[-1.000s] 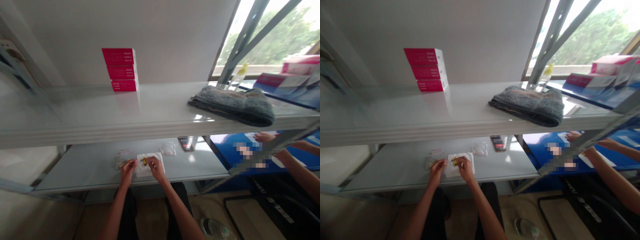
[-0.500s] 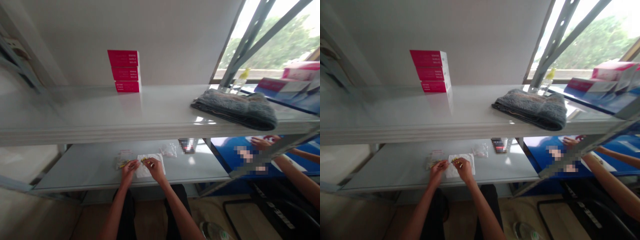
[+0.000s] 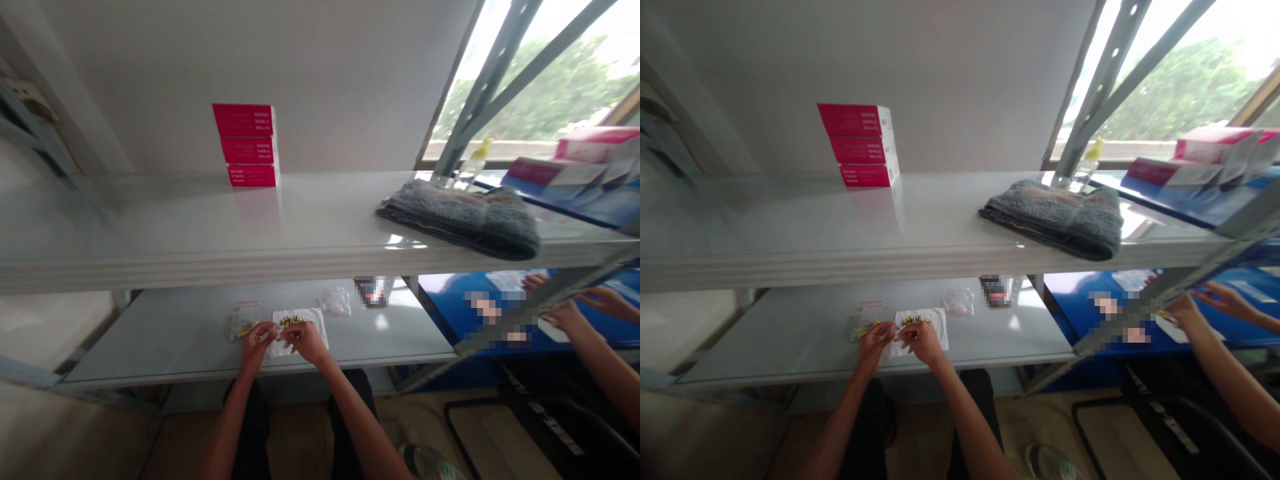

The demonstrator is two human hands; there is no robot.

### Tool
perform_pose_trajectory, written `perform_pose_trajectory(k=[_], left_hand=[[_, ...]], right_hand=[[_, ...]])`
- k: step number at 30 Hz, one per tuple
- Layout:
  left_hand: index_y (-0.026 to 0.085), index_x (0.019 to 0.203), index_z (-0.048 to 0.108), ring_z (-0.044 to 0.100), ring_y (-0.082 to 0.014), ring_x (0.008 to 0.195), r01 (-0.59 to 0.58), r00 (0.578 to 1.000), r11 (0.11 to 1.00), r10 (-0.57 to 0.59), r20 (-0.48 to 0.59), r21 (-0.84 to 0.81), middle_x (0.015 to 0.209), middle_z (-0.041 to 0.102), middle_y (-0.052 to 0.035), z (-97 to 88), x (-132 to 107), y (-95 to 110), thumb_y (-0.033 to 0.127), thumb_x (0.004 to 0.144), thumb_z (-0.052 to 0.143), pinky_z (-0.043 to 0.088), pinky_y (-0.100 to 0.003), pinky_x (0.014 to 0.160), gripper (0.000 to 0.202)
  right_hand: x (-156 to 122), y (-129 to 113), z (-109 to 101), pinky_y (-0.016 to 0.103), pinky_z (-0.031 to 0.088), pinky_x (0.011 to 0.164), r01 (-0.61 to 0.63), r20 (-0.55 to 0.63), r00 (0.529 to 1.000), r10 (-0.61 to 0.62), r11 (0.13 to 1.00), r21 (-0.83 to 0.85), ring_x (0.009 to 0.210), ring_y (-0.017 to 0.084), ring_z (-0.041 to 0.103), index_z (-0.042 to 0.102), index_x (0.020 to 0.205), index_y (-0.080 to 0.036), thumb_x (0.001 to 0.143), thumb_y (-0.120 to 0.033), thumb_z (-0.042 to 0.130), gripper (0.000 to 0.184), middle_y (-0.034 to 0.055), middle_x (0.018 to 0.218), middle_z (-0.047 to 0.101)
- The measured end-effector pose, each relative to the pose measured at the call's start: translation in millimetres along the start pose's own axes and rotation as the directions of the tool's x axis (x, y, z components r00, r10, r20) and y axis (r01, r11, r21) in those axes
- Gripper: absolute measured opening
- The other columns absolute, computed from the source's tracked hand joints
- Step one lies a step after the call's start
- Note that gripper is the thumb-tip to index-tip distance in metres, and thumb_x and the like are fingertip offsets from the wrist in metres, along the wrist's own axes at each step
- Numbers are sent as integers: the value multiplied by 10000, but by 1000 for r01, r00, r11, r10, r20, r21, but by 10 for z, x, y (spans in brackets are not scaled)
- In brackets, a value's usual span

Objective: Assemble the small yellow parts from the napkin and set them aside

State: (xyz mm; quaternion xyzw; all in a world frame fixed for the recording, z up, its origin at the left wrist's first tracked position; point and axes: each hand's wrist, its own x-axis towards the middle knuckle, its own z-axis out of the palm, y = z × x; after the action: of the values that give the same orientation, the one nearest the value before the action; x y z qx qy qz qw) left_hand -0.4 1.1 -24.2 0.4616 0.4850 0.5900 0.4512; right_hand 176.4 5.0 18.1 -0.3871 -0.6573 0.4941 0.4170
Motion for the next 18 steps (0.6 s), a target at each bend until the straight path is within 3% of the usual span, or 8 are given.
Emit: perform_pose_trajectory(k=[4, 9, 11, 13, 16, 18], left_hand=[[174, 849, 708, 668, -196, 812, -33, 999, 999, 33, -28, 0, 830, 712, -37, 11, 12, -20, 411, 661, 831, 507, -284, 757, 326], [176, 743, 708, 636, -184, 763, -39, 999, 999, 39, 0, 28, 761, 691, -15, 7, 9, -15, 429, 671, 816, 488, -277, 746, 285], [171, 764, 726, 639, -190, 763, -26, 1000, 999, 26, 2, 27, 770, 704, -24, -4, 6, -13, 463, 716, 774, 489, -285, 746, 299], [167, 803, 740, 645, -196, 782, -16, 1000, 1000, 16, -10, 26, 797, 717, -36, -13, 1, -14, 481, 764, 730, 489, -290, 758, 316], [168, 822, 737, 650, -192, 797, -15, 999, 1000, 16, -40, 24, 810, 718, -34, -10, -8, -14, 457, 754, 752, 485, -281, 765, 297], [173, 816, 729, 654, -188, 796, -18, 998, 1000, 19, -60, 18, 808, 717, -28, 2, -13, -8, 433, 710, 793, 487, -273, 763, 287]], right_hand=[[30, 28, -33, 237, 554, 496, 26, -18, 999, -26, 999, -31, 517, 157, 683, 812, 864, -211, 850, -254, 612, 205, 19, 683, 750], [64, -70, -125, 247, 569, 657, 140, -75, 985, -158, 968, -207, 766, 185, 737, 809, 882, -244, 809, -111, 588, 267, 24, 873, 788], [65, -67, -180, 247, 566, 670, 136, -84, 984, -154, 971, -195, 789, 182, 734, 793, 952, -226, 816, -95, 557, 303, 29, 908, 787], [49, -17, -243, 258, 563, 699, 88, -173, 975, -136, 961, -260, 779, 177, 723, 781, 946, -200, 827, -82, 525, 306, 42, 904, 780], [-4, 110, -309, 281, 546, 790, -18, -283, 948, -142, 869, -495, 808, 180, 696, 772, 881, -189, 816, -53, 538, 279, 63, 900, 758], [-40, 191, -306, 284, 534, 830, -35, -249, 956, -157, 779, -626, 883, 195, 675, 767, 909, -198, 805, -46, 576, 265, 71, 936, 738]])
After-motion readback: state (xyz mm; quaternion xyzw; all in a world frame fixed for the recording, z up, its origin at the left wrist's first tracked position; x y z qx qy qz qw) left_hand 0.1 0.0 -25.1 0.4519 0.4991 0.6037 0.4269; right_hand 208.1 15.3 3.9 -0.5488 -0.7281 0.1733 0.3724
